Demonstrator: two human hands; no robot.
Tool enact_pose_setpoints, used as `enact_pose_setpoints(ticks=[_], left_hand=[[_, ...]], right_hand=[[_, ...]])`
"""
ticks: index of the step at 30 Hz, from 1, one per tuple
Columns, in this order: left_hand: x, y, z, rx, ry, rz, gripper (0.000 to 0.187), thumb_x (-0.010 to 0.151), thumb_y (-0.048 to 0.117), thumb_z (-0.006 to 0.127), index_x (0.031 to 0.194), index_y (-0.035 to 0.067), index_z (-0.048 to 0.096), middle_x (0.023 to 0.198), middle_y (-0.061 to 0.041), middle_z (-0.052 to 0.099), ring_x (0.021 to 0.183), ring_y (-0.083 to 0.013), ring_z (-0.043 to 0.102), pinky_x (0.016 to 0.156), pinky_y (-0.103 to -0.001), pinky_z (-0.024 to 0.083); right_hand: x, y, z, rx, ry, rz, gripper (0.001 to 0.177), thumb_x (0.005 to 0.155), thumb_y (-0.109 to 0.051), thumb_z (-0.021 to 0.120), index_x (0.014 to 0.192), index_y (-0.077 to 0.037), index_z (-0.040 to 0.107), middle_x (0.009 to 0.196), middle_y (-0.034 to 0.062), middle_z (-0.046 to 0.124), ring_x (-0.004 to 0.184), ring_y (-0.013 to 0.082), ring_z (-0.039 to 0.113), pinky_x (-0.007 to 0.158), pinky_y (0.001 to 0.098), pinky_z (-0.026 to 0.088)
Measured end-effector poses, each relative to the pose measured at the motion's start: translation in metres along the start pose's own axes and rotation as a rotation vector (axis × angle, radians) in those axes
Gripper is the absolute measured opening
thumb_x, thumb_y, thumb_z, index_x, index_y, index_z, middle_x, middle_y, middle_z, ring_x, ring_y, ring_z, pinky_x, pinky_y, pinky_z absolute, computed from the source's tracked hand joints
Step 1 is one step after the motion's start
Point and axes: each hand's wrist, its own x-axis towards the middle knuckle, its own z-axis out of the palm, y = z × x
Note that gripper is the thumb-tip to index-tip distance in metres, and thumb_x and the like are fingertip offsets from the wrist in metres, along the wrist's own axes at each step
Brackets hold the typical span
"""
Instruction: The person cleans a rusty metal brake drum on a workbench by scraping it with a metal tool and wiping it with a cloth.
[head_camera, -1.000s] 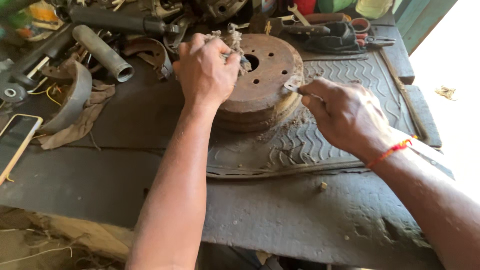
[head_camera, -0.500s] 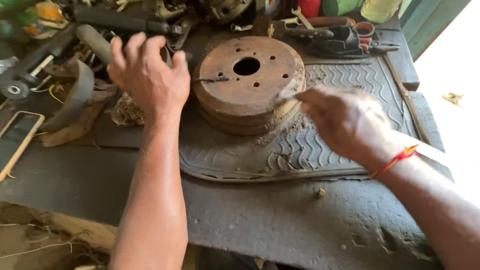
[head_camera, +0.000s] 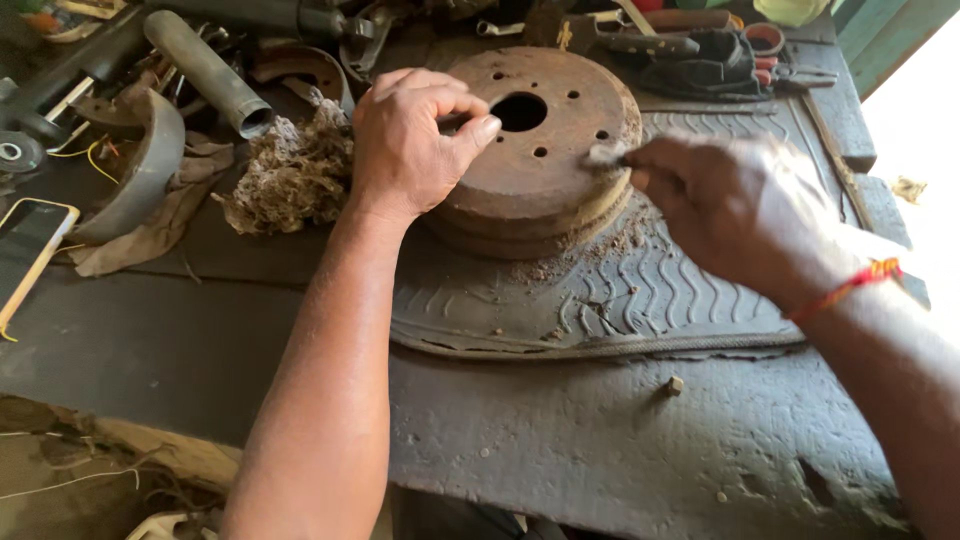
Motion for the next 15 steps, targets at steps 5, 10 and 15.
enact_pose_setpoints(ticks=[5, 10, 15], left_hand=[[-0.002, 0.000, -0.015, -0.057, -0.105, -0.144, 0.014, 0.083, 0.026, 0.083, 0.091, 0.014, 0.081, 0.100, -0.004, 0.076, 0.098, -0.0232, 0.071, 0.087, -0.037, 0.056], [0.001, 0.004, -0.021, 0.038, -0.099, -0.137, 0.010, 0.082, 0.024, 0.082, 0.081, 0.015, 0.080, 0.090, -0.004, 0.074, 0.091, -0.0262, 0.069, 0.081, -0.041, 0.054], [0.000, 0.006, -0.018, 0.173, -0.052, 0.038, 0.014, 0.091, 0.021, 0.078, 0.082, 0.012, 0.075, 0.091, -0.007, 0.072, 0.091, -0.0299, 0.065, 0.080, -0.046, 0.050]], right_hand=[[-0.008, 0.004, 0.003, 0.095, 0.189, -0.196, 0.026, 0.107, -0.028, 0.058, 0.117, -0.012, 0.076, 0.060, 0.0067, 0.066, 0.042, 0.0119, 0.054, 0.041, 0.0319, 0.046], [-0.005, -0.010, -0.002, -0.074, 0.051, -0.101, 0.028, 0.105, -0.029, 0.056, 0.118, -0.022, 0.079, 0.063, 0.0057, 0.073, 0.035, 0.0139, 0.054, 0.035, 0.0317, 0.045], [0.002, -0.006, -0.002, 0.131, 0.154, -0.128, 0.026, 0.105, -0.026, 0.058, 0.116, -0.013, 0.077, 0.073, 0.0064, 0.073, 0.039, 0.0122, 0.056, 0.034, 0.0320, 0.043]])
